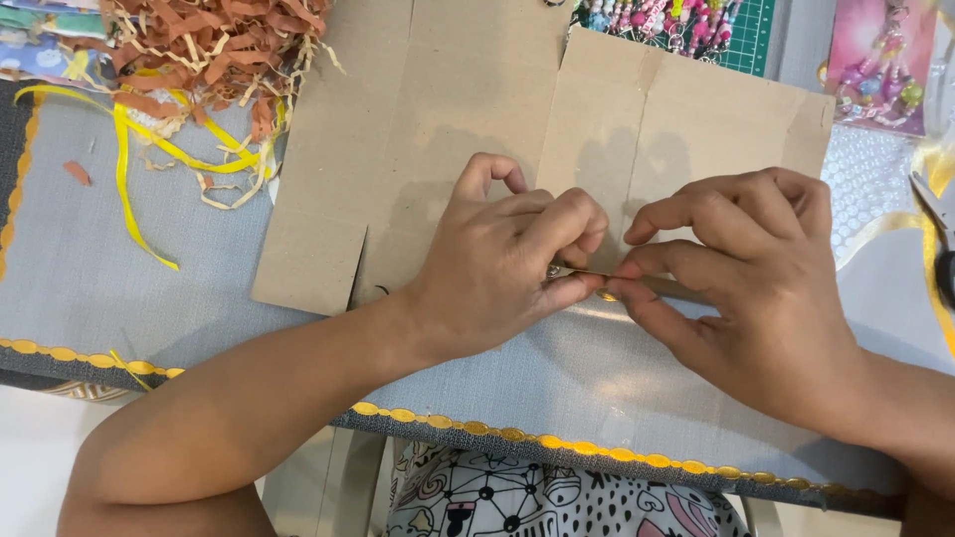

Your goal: The person folds a flat cardboard box along its pre-scored lines and secures the side flaps with clear adhesive tape. They use scissors to cut tape and press the flaps into place to form the box structure.

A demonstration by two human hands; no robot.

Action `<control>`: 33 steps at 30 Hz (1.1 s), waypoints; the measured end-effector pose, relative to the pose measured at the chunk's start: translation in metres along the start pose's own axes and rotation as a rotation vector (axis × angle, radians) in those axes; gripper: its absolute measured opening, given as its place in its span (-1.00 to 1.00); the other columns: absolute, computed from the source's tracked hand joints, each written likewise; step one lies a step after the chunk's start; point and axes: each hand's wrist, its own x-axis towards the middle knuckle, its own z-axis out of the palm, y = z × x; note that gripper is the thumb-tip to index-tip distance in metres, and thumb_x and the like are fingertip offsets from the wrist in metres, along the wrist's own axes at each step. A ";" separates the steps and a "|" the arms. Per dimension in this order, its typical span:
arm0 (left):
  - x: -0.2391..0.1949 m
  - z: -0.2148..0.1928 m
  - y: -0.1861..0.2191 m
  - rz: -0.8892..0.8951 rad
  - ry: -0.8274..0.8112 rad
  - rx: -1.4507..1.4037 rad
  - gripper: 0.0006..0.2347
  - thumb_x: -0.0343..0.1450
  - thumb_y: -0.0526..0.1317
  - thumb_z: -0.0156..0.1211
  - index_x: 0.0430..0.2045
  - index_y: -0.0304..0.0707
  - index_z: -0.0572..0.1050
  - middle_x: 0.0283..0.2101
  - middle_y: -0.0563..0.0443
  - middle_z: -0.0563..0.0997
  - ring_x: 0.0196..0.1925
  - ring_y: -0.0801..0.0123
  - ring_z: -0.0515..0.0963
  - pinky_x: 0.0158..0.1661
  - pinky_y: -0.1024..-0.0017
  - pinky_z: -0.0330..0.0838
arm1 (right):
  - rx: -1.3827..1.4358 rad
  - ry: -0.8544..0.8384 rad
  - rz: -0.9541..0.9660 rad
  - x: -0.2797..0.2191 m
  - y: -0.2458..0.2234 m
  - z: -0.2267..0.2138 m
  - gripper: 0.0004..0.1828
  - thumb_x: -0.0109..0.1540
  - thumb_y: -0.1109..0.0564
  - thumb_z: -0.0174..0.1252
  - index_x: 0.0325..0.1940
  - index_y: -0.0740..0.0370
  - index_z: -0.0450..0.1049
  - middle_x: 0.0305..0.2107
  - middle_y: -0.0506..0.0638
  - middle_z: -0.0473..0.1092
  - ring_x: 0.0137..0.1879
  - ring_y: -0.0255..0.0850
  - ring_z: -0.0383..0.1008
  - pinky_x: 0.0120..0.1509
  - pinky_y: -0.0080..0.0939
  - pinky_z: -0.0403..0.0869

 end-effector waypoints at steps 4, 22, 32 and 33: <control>-0.001 0.002 -0.001 0.008 0.008 0.006 -0.47 0.41 -0.24 0.92 -0.14 -0.12 0.39 -0.37 0.38 0.64 -0.28 0.48 0.68 0.17 0.22 0.19 | -0.015 -0.037 0.005 0.001 0.000 0.002 -0.90 0.47 0.02 0.53 -0.10 -0.07 0.72 0.11 -0.19 0.57 0.22 0.02 0.48 0.37 0.25 0.17; -0.002 0.006 -0.005 -0.127 -0.015 -0.053 -0.46 0.40 -0.10 0.86 -0.09 -0.08 0.37 -0.36 0.41 0.79 -0.21 0.52 0.79 0.23 0.17 0.17 | 0.191 -0.121 0.144 0.008 0.020 0.000 -0.84 0.28 -0.06 0.60 -0.05 -0.23 0.83 0.20 -0.28 0.57 0.37 -0.08 0.43 0.57 0.28 0.10; -0.005 0.006 -0.012 0.037 -0.016 0.026 -0.86 0.54 -0.11 0.68 -0.27 0.04 0.73 -0.23 0.38 0.82 -0.07 0.40 0.67 0.27 0.04 0.13 | 0.206 -0.035 0.027 0.005 0.018 0.015 -0.95 0.36 -0.01 0.57 -0.15 -0.15 0.81 0.07 -0.24 0.49 0.40 0.01 0.46 0.60 0.39 0.08; -0.005 0.006 -0.012 0.039 -0.018 0.026 -0.86 0.54 -0.11 0.68 -0.27 0.04 0.73 -0.23 0.38 0.82 -0.07 0.40 0.67 0.27 0.04 0.13 | 0.205 -0.033 0.029 0.005 0.019 0.016 -0.95 0.36 -0.01 0.57 -0.15 -0.15 0.81 0.07 -0.24 0.49 0.40 0.01 0.46 0.60 0.39 0.08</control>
